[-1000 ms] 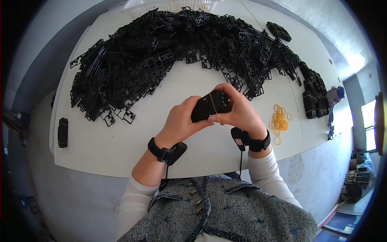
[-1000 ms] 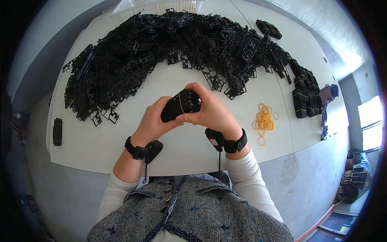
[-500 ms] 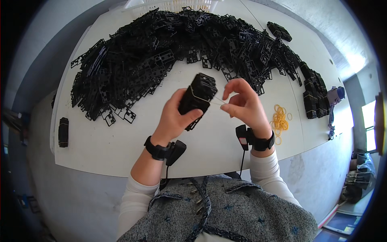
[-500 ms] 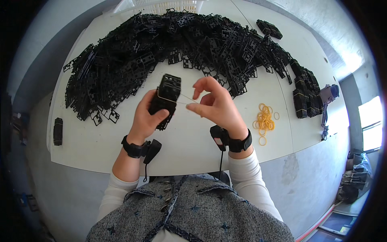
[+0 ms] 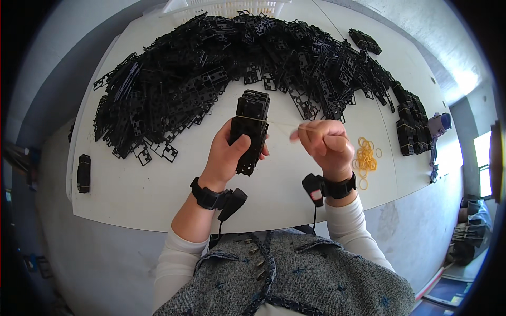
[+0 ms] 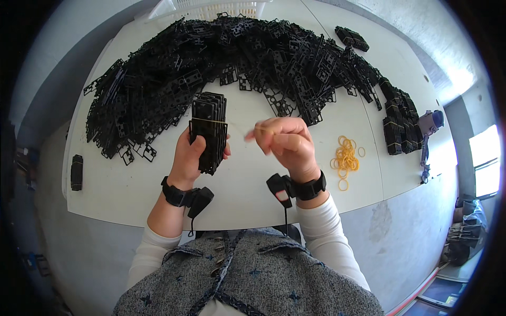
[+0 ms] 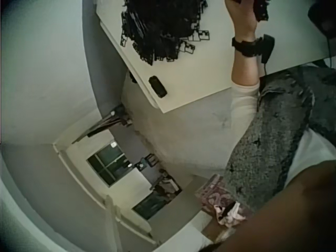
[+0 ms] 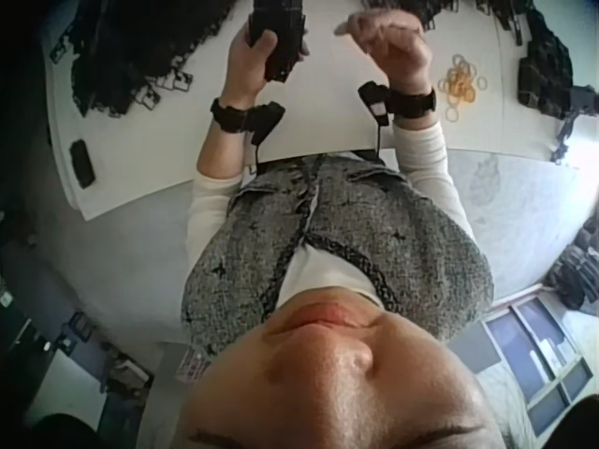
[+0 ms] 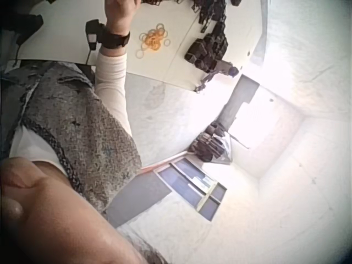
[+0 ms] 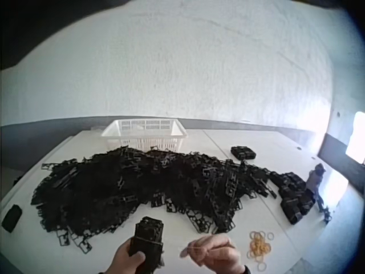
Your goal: The person secures a stack of black plastic components with rubber bands by hand, sets it aside, and then gathers individual plastic components from a pile to assemble a new stack.
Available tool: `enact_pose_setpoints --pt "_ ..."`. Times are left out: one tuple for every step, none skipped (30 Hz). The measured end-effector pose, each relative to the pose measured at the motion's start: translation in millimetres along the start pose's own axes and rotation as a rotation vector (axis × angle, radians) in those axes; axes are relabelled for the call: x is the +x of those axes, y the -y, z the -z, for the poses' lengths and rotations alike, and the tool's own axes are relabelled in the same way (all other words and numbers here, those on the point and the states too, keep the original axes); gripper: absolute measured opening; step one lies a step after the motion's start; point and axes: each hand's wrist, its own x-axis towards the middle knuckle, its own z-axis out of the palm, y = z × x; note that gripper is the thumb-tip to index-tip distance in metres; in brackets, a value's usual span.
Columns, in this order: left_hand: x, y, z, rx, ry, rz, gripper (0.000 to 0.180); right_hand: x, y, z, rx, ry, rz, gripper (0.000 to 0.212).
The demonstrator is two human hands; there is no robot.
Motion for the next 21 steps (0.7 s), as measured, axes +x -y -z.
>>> enact_pose_setpoints --pt "0 1 0 -0.039 0.012 0.000 0.059 -2 1 -3 0.235 -0.021 -0.112 0.022" --pt "0 1 0 -0.078 0.024 0.001 0.059 -5 2 -7 0.470 -0.043 -0.224 0.027" --pt "0 2 0 -0.078 0.023 0.000 0.059 -7 2 -9 0.705 -0.064 -0.336 0.032" --pt "-1 2 -2 -0.085 0.025 0.002 0.059 -7 1 -12 0.706 -0.064 -0.337 0.032" --pt "-1 3 -5 -0.091 0.028 0.004 0.059 -8 0 -15 0.790 -0.087 -0.324 0.031" --pt "-1 4 -7 -0.098 0.032 0.005 0.059 -8 -1 -18 0.875 -0.111 -0.310 0.031" --pt "-1 5 -10 -0.098 0.032 0.005 0.059 -8 -1 -20 0.959 -0.135 -0.296 0.033" --pt "-1 6 -12 -0.095 0.029 0.004 0.059 -9 -5 -18 0.959 -0.135 -0.296 0.033" --pt "0 7 -15 -0.091 0.026 0.005 0.059 -13 -13 -13 0.934 -0.134 -0.228 0.035" --pt "-1 9 -15 -0.086 0.022 0.005 0.059 -11 -19 -13 0.910 -0.133 -0.161 0.039" --pt "-1 10 -15 -0.086 0.021 0.006 0.059 -9 -21 -13 0.886 -0.132 -0.093 0.045" --pt "-1 11 -16 -0.083 0.014 0.000 0.058 -9 -23 -13 0.887 -0.133 -0.093 0.045" --pt "-1 12 -16 -0.080 0.006 -0.006 0.058 -9 -24 -13 0.763 -0.157 -0.057 0.048" --pt "-2 13 -16 -0.077 -0.001 -0.012 0.058 -8 -24 -15 0.638 -0.181 -0.021 0.052" --pt "-2 12 -17 -0.077 0.000 -0.011 0.058 -6 -23 -16 0.513 -0.205 0.014 0.056" --pt "-2 11 -19 -0.072 -0.011 -0.007 0.057 -6 -24 -15 0.512 -0.206 0.014 0.056" --pt "-2 10 -21 -0.068 -0.023 -0.003 0.056 -7 -24 -15 0.556 -0.222 0.016 0.057" --pt "-2 10 -23 -0.063 -0.034 0.001 0.055 -7 -24 -14 0.599 -0.237 0.017 0.058" --pt "-1 11 -23 -0.064 -0.032 0.002 0.055 -7 -24 -14 0.642 -0.253 0.019 0.059" --pt "-1 11 -22 -0.038 -0.050 -0.008 0.054 -5 -23 -18 0.644 -0.253 0.018 0.059" --pt "-1 12 -21 -0.013 -0.067 -0.019 0.053 -1 -19 -25 0.555 -0.365 -0.036 0.059"
